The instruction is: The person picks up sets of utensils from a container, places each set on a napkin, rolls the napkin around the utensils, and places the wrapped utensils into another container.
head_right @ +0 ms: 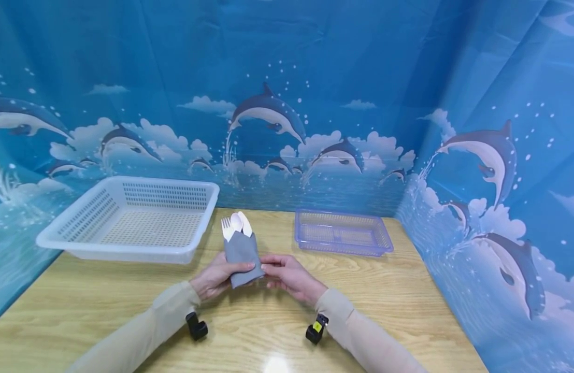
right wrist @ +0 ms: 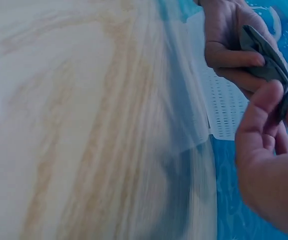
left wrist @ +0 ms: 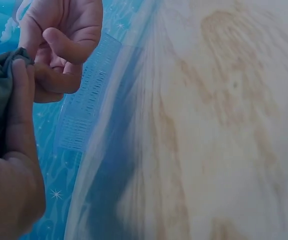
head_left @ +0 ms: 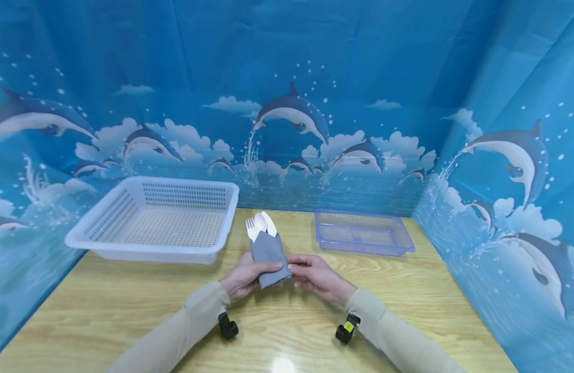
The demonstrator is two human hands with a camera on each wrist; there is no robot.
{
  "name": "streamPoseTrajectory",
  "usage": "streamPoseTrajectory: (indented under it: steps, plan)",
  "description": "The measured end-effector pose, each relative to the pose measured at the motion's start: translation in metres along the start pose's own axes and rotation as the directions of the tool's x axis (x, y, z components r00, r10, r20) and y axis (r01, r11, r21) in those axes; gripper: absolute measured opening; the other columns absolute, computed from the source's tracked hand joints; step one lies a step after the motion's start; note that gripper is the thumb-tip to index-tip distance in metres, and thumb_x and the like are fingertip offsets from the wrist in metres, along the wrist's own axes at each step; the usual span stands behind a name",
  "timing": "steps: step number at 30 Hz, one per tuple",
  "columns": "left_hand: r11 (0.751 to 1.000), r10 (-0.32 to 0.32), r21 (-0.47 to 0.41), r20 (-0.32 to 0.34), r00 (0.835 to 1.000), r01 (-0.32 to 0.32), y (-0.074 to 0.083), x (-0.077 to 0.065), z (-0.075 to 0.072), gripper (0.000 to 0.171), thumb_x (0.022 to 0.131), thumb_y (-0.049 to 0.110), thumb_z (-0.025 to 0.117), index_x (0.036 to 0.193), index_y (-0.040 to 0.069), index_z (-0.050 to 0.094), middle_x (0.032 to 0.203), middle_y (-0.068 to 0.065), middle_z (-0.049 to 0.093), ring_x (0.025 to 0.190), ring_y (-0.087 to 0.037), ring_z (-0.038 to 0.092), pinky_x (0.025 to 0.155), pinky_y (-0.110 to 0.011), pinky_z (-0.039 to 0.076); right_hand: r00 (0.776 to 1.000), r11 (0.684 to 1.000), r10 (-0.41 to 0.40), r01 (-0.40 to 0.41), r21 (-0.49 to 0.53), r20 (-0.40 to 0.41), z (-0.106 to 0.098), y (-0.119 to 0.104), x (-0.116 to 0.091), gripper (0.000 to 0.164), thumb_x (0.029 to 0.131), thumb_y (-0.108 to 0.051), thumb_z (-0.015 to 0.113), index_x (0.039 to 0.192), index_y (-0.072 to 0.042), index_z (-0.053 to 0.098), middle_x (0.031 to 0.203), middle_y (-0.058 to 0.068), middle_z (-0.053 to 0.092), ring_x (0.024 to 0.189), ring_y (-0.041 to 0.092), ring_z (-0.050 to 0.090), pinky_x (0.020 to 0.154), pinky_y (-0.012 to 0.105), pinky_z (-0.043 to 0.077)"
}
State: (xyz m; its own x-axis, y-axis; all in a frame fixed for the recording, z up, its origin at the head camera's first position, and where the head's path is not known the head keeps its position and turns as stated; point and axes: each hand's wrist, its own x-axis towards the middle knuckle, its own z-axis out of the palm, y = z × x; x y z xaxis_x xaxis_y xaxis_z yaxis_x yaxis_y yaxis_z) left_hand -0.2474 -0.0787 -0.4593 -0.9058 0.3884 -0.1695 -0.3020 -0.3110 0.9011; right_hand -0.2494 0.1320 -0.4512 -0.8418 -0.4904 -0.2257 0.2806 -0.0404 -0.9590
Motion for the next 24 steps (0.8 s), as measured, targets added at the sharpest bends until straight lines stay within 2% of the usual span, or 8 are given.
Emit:
streamPoseTrajectory:
  steps: [6, 10, 13, 19, 22, 24]
  plan:
    - [1.000, 0.005, -0.003, -0.006, 1.000, -0.005, 0.002, 0.001, 0.002, 0.071, 0.085, -0.001, 0.070, 0.144, -0.006, 0.030, 0.126, -0.022, 0.055, 0.093, -0.023, 0.070, 0.084, -0.042, 0.058, 0.993, 0.994, -0.094, 0.089, -0.065, -0.079, 0.004, 0.004, 0.000, 0.043, 0.095, -0.008, 0.061, 0.132, 0.010, 0.051, 0.100, -0.002, 0.066, 0.076, 0.007, 0.060, 0.067, 0.020, 0.053]
    - [1.000, -0.002, -0.005, -0.004, 1.000, 0.002, 0.002, 0.001, 0.002, 0.069, 0.085, -0.003, 0.069, 0.143, -0.006, 0.031, 0.124, -0.021, 0.057, 0.092, -0.022, 0.070, 0.083, -0.042, 0.058, 0.984, 0.989, -0.128, 0.118, -0.085, -0.123, 0.006, 0.005, -0.001, 0.041, 0.094, -0.008, 0.062, 0.130, 0.011, 0.054, 0.099, -0.001, 0.068, 0.077, 0.007, 0.062, 0.069, 0.022, 0.055]
    - [1.000, -0.003, -0.012, 0.005, 1.000, 0.003, 0.002, 0.001, 0.001, 0.069, 0.085, -0.002, 0.069, 0.143, -0.007, 0.031, 0.122, -0.020, 0.058, 0.092, -0.022, 0.071, 0.083, -0.041, 0.058, 0.987, 0.993, -0.119, 0.116, -0.032, -0.112, 0.007, 0.005, -0.002, 0.041, 0.094, -0.006, 0.061, 0.130, 0.011, 0.054, 0.097, -0.001, 0.069, 0.076, 0.007, 0.063, 0.069, 0.021, 0.055]
    - [1.000, 0.012, -0.012, -0.024, 1.000, -0.012, 0.002, 0.002, 0.001, 0.069, 0.085, -0.001, 0.070, 0.142, -0.008, 0.033, 0.127, -0.020, 0.056, 0.099, -0.021, 0.068, 0.088, -0.038, 0.057, 0.997, 0.980, -0.046, 0.058, 0.192, -0.067, 0.010, 0.006, 0.000, 0.030, 0.095, -0.005, 0.059, 0.124, 0.002, 0.058, 0.096, 0.001, 0.067, 0.078, 0.007, 0.061, 0.071, 0.018, 0.053]
    - [1.000, 0.018, -0.004, -0.038, 0.999, -0.018, 0.002, 0.002, 0.002, 0.068, 0.085, -0.001, 0.070, 0.141, -0.007, 0.034, 0.124, -0.019, 0.056, 0.100, -0.020, 0.067, 0.089, -0.037, 0.056, 0.993, 0.980, -0.024, 0.047, 0.194, -0.117, 0.012, 0.008, 0.001, 0.019, 0.095, -0.007, 0.061, 0.113, -0.004, 0.062, 0.095, 0.000, 0.064, 0.078, 0.008, 0.060, 0.069, 0.019, 0.052]
    - [1.000, 0.019, 0.003, -0.037, 0.999, -0.019, 0.002, 0.002, 0.003, 0.067, 0.085, 0.000, 0.070, 0.141, -0.007, 0.035, 0.120, -0.018, 0.058, 0.097, -0.020, 0.068, 0.087, -0.038, 0.057, 0.985, 0.987, -0.028, 0.053, 0.148, -0.171, 0.013, 0.009, 0.000, 0.015, 0.094, -0.008, 0.063, 0.108, -0.005, 0.064, 0.093, 0.000, 0.063, 0.077, 0.008, 0.059, 0.066, 0.020, 0.052]
